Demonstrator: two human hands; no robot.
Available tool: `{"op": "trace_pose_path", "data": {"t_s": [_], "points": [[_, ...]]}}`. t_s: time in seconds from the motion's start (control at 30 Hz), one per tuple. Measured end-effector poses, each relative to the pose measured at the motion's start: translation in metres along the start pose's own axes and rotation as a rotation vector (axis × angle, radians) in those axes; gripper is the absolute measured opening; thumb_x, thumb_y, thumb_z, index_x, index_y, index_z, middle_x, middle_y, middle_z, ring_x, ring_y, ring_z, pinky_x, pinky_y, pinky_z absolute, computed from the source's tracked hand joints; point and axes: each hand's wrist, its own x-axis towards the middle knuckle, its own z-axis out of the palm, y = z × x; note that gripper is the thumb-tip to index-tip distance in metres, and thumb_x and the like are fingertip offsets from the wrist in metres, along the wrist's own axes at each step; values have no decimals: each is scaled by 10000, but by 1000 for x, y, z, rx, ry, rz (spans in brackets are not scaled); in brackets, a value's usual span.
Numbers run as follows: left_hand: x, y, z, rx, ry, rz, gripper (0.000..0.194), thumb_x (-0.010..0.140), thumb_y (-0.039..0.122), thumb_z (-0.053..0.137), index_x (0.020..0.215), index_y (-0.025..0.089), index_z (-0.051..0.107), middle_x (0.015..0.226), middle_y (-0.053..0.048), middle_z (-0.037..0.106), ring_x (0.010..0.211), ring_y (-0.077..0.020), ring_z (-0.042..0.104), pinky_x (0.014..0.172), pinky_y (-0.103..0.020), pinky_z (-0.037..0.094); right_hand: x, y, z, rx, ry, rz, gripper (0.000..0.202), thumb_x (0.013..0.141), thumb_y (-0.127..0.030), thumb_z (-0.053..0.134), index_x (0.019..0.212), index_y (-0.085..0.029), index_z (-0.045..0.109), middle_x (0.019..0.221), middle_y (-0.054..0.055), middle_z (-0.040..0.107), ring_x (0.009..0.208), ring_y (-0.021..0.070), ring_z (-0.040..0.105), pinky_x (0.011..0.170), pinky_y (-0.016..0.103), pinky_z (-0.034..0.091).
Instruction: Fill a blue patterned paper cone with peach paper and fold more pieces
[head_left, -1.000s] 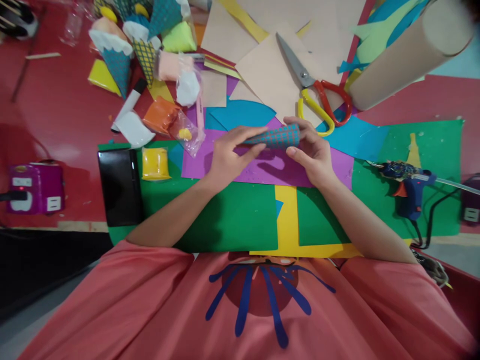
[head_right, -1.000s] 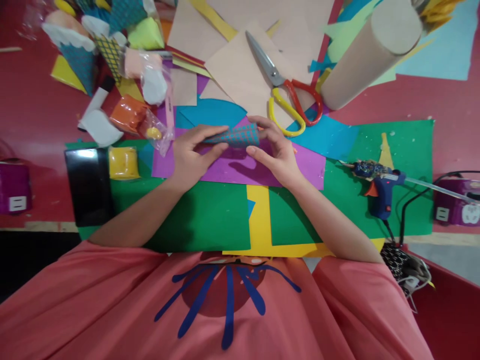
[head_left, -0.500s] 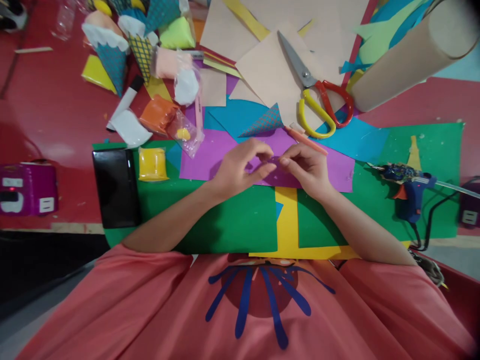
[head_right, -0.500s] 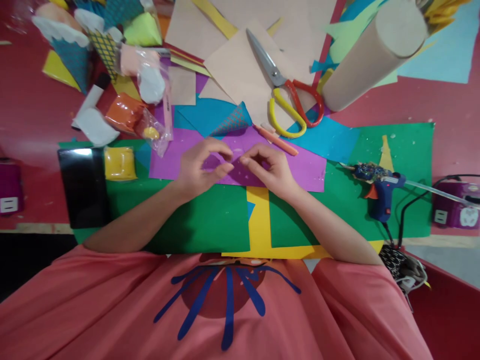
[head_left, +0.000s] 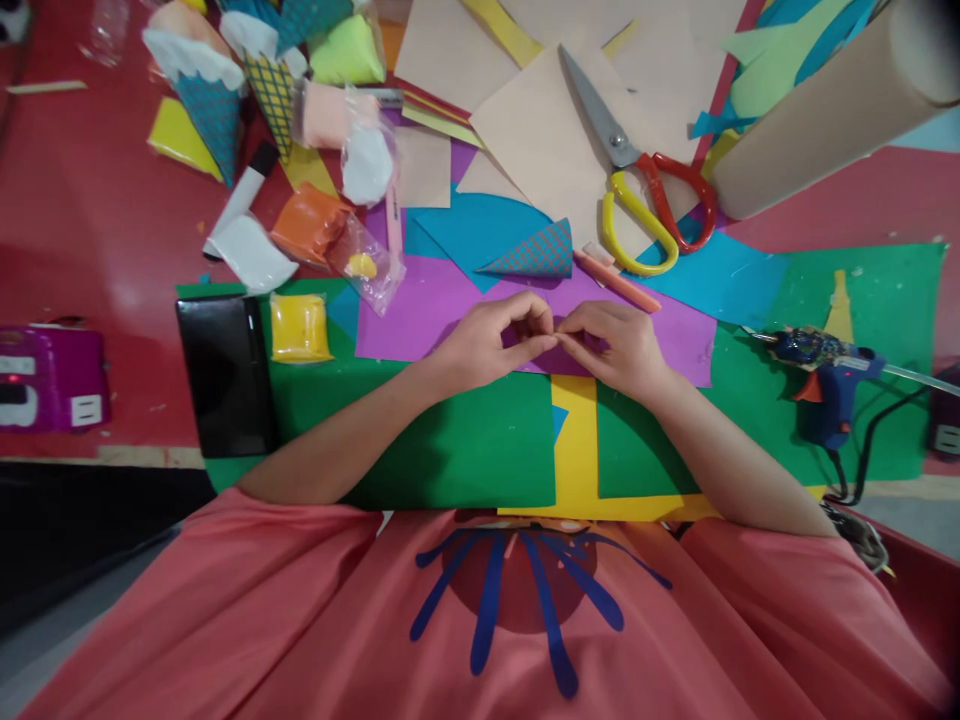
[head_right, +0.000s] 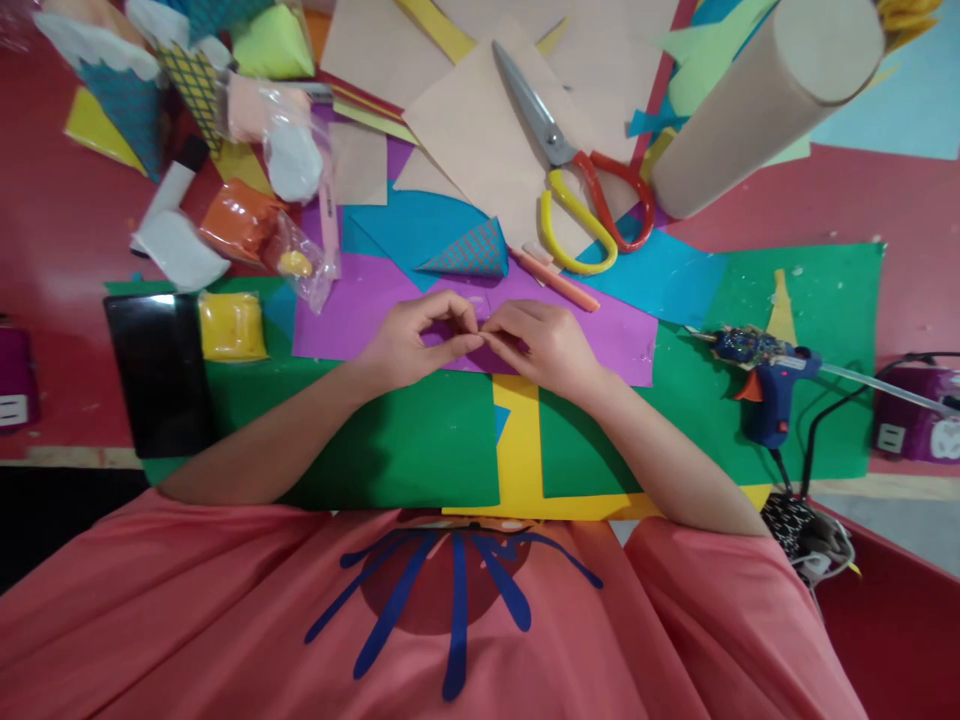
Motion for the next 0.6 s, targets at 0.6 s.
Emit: {"op": "trace_pose_path", "data": {"t_s": [0.6], "points": [[-58,40,-58,-123,312,-142,342,829,525,666,808,221,511,632,33,555,578,-104,587,541,-234,506,-13,-23,-9,661,295,372,170,811,-374,726,760,-228,655,627,-35,659,465,81,574,401,206,466]]}}
